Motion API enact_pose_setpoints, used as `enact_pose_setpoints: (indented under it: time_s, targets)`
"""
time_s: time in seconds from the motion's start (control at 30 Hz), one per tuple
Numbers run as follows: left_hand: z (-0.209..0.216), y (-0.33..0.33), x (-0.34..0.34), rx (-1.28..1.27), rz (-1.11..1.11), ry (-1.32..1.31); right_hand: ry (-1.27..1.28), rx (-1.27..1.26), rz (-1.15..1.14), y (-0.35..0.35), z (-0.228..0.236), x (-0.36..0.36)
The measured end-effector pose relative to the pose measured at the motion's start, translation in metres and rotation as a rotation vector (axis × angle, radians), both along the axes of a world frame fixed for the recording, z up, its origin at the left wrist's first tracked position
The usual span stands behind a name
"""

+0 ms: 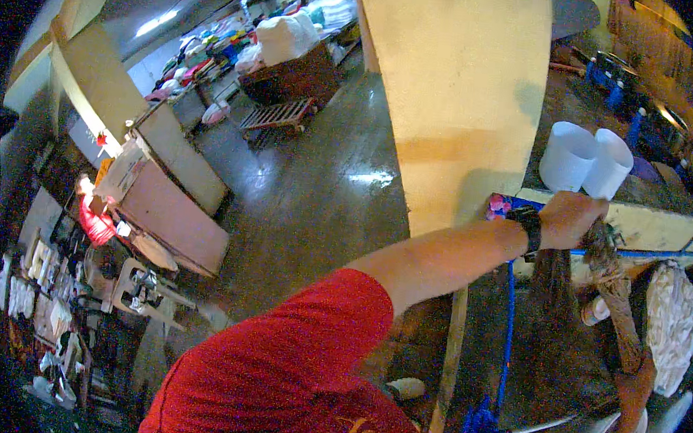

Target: The person rinses a mop head under a faucet, attaches it to a mop handle, and secures it with a blue wringer. They then place the assembled mop against a wall and open a blue bin to remove a plastic bag.

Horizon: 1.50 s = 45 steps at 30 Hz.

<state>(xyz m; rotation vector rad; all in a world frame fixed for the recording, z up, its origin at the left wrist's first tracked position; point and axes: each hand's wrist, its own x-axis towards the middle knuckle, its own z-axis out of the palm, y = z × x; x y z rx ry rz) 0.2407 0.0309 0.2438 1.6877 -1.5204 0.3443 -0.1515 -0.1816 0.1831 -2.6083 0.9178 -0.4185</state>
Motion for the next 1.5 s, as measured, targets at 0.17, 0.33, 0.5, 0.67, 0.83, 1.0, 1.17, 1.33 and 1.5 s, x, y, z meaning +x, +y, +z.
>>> enact_pose_setpoints:
  time_s: [0.17, 0.33, 0.5, 0.67, 0.83, 1.0, 1.17, 1.33, 1.5]
  targets:
    - [-0.006, 0.013, 0.001, 0.177, 0.036, -0.295, -0.017, -0.341, -0.201, -0.052, -0.039, -0.032]
    - [-0.046, -0.007, -0.009, 0.059, -0.103, 0.126, -0.258, -0.051, -0.260, -0.125, -0.072, -0.059]
    - [-0.051, 0.006, 0.002, 0.454, -0.456, 0.717, -0.194, -0.108, -0.337, -0.096, -0.106, -0.046]
    - [-0.006, 0.031, -0.015, 0.703, -0.397, 0.816, -0.114, 0.091, -0.329, 0.003, -0.107, -0.002]
    - [0.024, 0.036, -0.050, 0.840, -0.454, 0.861, -0.123, 0.186, -0.380, 0.069, -0.122, 0.005]
    - [0.007, 0.023, -0.087, 0.901, -0.547, 0.759, -0.080, 0.337, -0.382, 0.108, -0.172, -0.020]
    - [-0.014, 0.020, -0.112, 0.874, -0.536, 0.784, 0.081, 0.338, -0.364, 0.130, -0.199, -0.029]
    - [-0.027, 0.021, -0.130, 0.857, -0.521, 0.725, 0.132, 0.055, -0.284, 0.172, -0.206, -0.052]
    - [-0.058, 0.040, -0.149, 0.917, -0.552, 0.428, 0.252, 0.530, -0.210, 0.267, -0.200, -0.079]
